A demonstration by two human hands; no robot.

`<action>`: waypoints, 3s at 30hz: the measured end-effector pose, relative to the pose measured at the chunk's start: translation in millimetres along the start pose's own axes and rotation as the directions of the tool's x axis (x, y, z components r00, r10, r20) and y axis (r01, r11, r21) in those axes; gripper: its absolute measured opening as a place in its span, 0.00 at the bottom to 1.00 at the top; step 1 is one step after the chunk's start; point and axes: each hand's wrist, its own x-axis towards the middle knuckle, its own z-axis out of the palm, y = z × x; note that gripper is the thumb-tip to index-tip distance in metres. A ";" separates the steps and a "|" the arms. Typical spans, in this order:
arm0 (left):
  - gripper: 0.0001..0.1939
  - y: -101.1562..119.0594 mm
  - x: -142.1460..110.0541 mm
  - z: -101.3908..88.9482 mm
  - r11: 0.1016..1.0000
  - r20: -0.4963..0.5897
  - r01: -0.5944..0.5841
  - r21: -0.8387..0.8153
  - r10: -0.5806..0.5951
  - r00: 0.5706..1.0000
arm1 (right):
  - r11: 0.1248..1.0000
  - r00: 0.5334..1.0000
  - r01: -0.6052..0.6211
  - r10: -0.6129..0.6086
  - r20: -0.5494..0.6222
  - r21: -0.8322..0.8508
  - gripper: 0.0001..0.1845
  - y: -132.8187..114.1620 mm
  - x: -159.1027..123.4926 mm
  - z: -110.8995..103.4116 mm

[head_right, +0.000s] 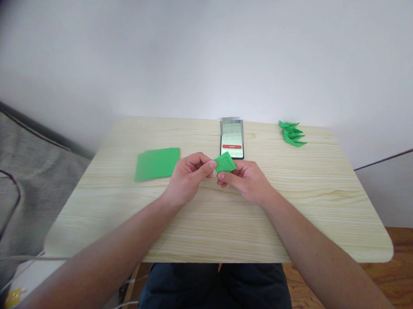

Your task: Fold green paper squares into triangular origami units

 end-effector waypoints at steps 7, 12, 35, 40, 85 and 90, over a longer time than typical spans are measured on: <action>0.21 2.2 -1.2 2.3 1.000 -0.008 -0.015 0.025 0.016 1.000 | 1.000 1.000 -0.010 0.010 0.019 0.027 0.15 2.7 1.9 1.0; 0.21 -2.6 0.3 -0.1 0.999 -0.094 -0.021 0.049 0.026 0.995 | 0.999 1.000 -0.015 0.015 -0.012 -0.039 0.16 -1.1 0.8 4.0; 0.11 -9.9 -2.0 -2.3 0.977 -0.091 -0.105 0.188 0.124 0.988 | 0.977 0.930 0.211 -0.204 -0.305 -0.008 0.17 3.6 0.9 -0.7; 0.07 -5.8 -5.2 -1.9 0.924 -0.099 -0.157 0.349 0.203 0.974 | 0.972 0.920 0.236 -0.221 -0.323 0.010 0.07 3.3 -0.2 -4.6; 0.05 0.2 -6.1 -8.9 0.846 0.022 -0.297 0.442 0.320 0.947 | 0.826 0.914 0.302 -0.392 -0.101 -0.477 0.04 -9.6 -5.1 -8.0; 0.11 -5.6 -4.5 -9.4 0.802 0.122 -0.354 0.481 0.339 0.933 | 0.644 0.897 0.370 -0.436 0.077 -0.670 0.10 -12.0 -22.5 -8.5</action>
